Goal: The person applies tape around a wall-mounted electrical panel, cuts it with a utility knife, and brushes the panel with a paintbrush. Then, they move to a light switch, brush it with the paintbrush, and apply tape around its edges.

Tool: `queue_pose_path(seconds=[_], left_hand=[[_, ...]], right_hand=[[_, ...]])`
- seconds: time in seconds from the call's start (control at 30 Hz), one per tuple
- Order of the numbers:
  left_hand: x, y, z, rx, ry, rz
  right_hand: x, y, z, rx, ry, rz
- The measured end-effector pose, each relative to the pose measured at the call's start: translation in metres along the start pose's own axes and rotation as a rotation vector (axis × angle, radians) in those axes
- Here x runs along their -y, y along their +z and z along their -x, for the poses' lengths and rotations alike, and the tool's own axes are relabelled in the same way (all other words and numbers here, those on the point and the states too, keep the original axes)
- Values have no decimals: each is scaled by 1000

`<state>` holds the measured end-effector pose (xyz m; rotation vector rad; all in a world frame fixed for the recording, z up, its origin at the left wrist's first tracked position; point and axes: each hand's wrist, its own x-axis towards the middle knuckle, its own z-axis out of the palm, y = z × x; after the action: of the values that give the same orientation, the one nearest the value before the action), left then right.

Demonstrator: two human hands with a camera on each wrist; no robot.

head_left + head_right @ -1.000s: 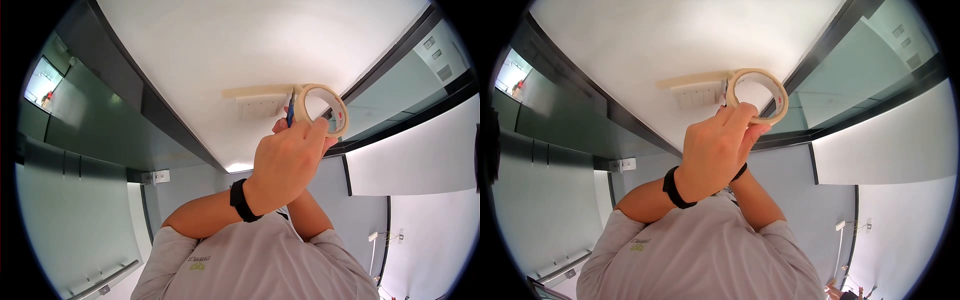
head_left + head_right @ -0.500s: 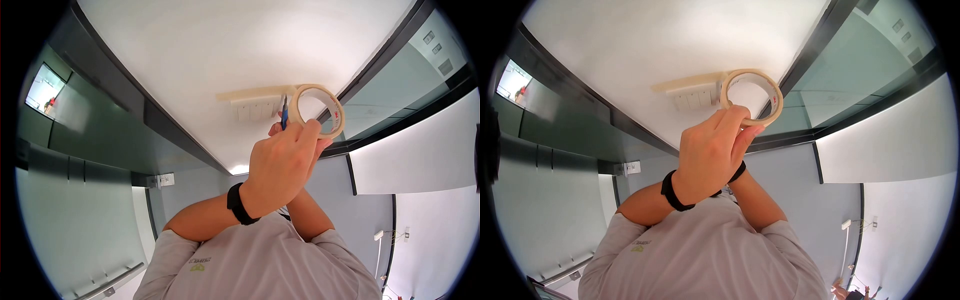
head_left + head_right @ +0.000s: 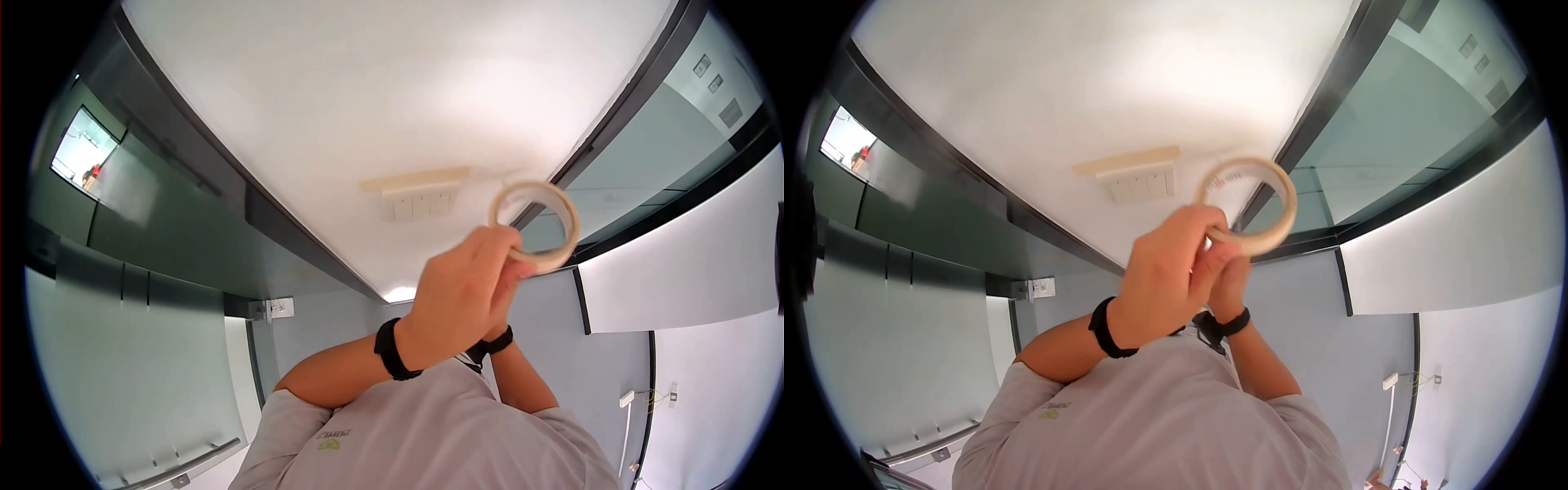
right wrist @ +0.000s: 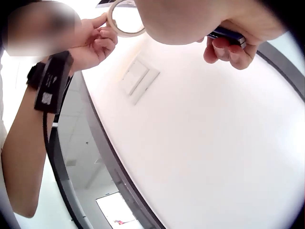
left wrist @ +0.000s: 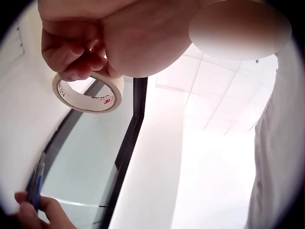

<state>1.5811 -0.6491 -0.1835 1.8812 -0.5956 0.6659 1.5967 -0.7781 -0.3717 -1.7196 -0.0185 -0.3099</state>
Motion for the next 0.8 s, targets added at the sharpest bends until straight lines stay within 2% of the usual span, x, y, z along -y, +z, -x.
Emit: queue_pose_path(seconds=[0.07, 0.13, 0.17, 0.27, 0.33, 0.43, 0.47, 0.53, 0.57, 0.63, 0.8], left_hand=[[-2, 5, 8, 45, 14, 15], [-3, 7, 19, 92, 31, 27], [-1, 4, 24, 155, 28, 22], [6, -16, 35, 289, 56, 55], [24, -31, 52, 402, 92, 18], [53, -58, 92, 429, 12, -73], [61, -67, 106, 441, 21, -74], [69, -88, 137, 387, -123, -137], [67, -94, 148, 402, -121, -142], [65, -105, 165, 284, -233, -171], [53, -102, 179, 165, -286, -231]], right_hand=[[-10, -12, -2, -57, -58, -88], [-2, -17, -3, -232, -197, -187], [5, -25, -3, -248, -103, -223], [-13, -53, -3, -175, -98, -260], [3, -55, 0, -239, -82, -224], [4, -64, 2, -239, -170, -9], [5, -68, -1, -253, -169, -15], [15, -71, 3, -95, -126, 112], [18, -70, 5, -106, -118, 103], [26, -65, 4, 11, -143, 257], [64, -32, -9, 143, -300, 175]])
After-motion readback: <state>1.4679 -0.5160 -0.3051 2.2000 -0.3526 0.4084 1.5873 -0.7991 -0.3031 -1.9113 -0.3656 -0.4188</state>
